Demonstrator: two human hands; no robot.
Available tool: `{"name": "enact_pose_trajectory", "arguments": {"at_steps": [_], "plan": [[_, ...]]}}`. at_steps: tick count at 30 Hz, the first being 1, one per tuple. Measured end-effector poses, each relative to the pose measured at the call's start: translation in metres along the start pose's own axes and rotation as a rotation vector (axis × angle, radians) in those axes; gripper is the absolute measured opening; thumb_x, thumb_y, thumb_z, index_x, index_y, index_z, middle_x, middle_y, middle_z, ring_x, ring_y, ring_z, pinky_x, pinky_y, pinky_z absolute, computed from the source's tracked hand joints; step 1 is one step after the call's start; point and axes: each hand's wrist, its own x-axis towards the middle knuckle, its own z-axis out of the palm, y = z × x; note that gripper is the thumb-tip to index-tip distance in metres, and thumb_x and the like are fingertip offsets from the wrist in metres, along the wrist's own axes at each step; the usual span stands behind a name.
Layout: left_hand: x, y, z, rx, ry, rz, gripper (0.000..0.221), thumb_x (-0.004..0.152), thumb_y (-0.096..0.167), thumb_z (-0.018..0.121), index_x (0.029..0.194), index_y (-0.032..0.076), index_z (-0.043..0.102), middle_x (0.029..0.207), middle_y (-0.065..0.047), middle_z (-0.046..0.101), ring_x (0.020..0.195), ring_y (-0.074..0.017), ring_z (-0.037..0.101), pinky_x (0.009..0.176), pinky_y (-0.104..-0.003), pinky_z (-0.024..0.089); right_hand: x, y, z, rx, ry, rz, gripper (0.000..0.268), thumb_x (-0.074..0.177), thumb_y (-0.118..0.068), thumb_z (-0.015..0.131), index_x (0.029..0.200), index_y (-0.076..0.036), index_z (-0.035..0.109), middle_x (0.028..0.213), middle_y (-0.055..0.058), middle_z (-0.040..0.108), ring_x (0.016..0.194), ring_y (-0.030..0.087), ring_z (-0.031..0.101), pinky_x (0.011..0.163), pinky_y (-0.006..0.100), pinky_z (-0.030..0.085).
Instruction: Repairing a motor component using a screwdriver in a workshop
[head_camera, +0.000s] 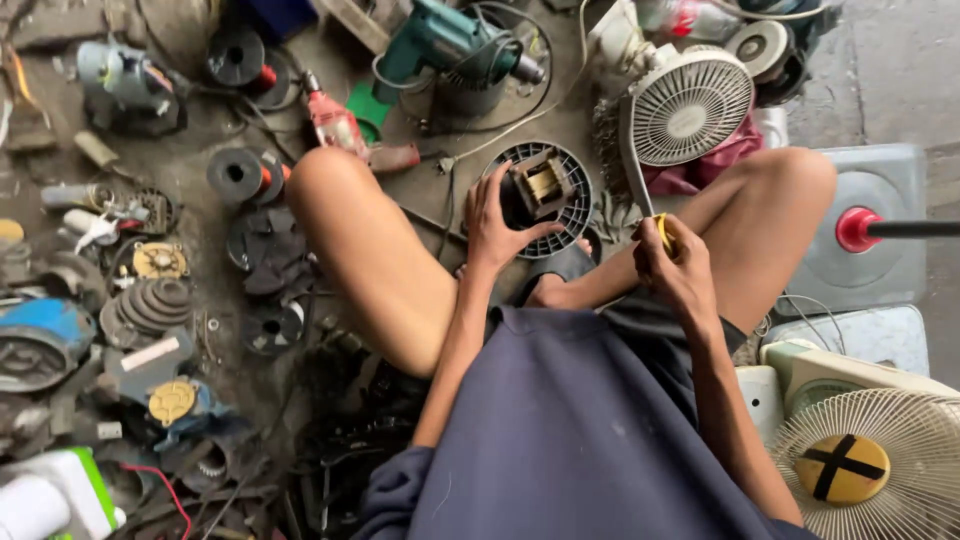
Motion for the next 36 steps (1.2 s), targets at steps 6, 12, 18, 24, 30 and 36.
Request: {"name": "enact_pose_trajectory", "arguments": {"at_steps": [6,12,18,24,30,36], "plan": [[0.009,-0.006,0.008,0.081,-0.081,0.020,0.110,0.060,0.071,0.089,0.147,0.016,0.050,0.132,-0.011,0.062,0.127,-0.0319,0.056,0.112,-0.047,0.039,-0.008,-0.033,0.015,-0.217,0.005,-0.018,0.035,0.113,-0.036,0.061,0.091,-0.009,0.064,0.057,0.006,0.061,0.054,0.018,0.061,0.054,0.032,0.049],[0.011,-0.007,0.013,0.105,-0.141,0.013,0.110,0.060,0.050,0.099,0.147,0.012,0.044,0.131,-0.014,0.058,0.131,-0.0340,0.049,0.114,-0.051,0.037,-0.008,-0.052,0.023,-0.372,0.006,-0.042,0.040,0.113,-0.040,0.060,0.090,-0.007,0.065,0.063,0.009,0.068,0.056,0.024,0.062,0.056,0.036,0.047],[0.010,-0.012,0.018,0.113,-0.132,-0.018,0.106,0.058,0.047,0.100,0.144,0.016,0.046,0.130,-0.010,0.059,0.133,-0.0304,0.048,0.115,-0.050,0.036,-0.007,-0.038,0.019,-0.308,0.036,-0.062,0.035,0.115,-0.033,0.058,0.095,-0.007,0.069,0.064,0.009,0.066,0.054,0.022,0.059,0.051,0.035,0.045],[0.007,-0.015,0.015,0.081,-0.157,-0.033,0.113,0.058,0.047,0.101,0.149,0.016,0.043,0.135,-0.010,0.058,0.133,-0.0315,0.049,0.116,-0.052,0.036,-0.018,-0.045,0.018,0.022,0.108,0.032,0.035,0.118,-0.027,0.048,0.104,0.001,0.062,0.070,0.013,0.058,0.045,0.014,0.048,0.038,0.029,0.041],[0.008,-0.013,0.016,0.093,-0.089,0.007,0.113,0.059,0.058,0.099,0.147,0.012,0.044,0.135,-0.014,0.057,0.129,-0.0337,0.051,0.117,-0.051,0.036,-0.020,-0.035,0.015,0.095,0.097,0.044,0.040,0.118,-0.028,0.046,0.106,0.008,0.059,0.074,0.018,0.058,0.041,0.018,0.051,0.030,0.032,0.042],[0.008,-0.008,0.022,0.054,-0.012,0.030,0.110,0.059,0.070,0.093,0.141,0.011,0.050,0.131,-0.012,0.055,0.123,-0.0319,0.052,0.116,-0.047,0.035,-0.024,-0.055,0.027,-0.338,0.059,-0.141,0.032,0.115,-0.027,0.058,0.098,-0.001,0.064,0.064,0.012,0.066,0.050,0.028,0.061,0.047,0.039,0.046]]}}
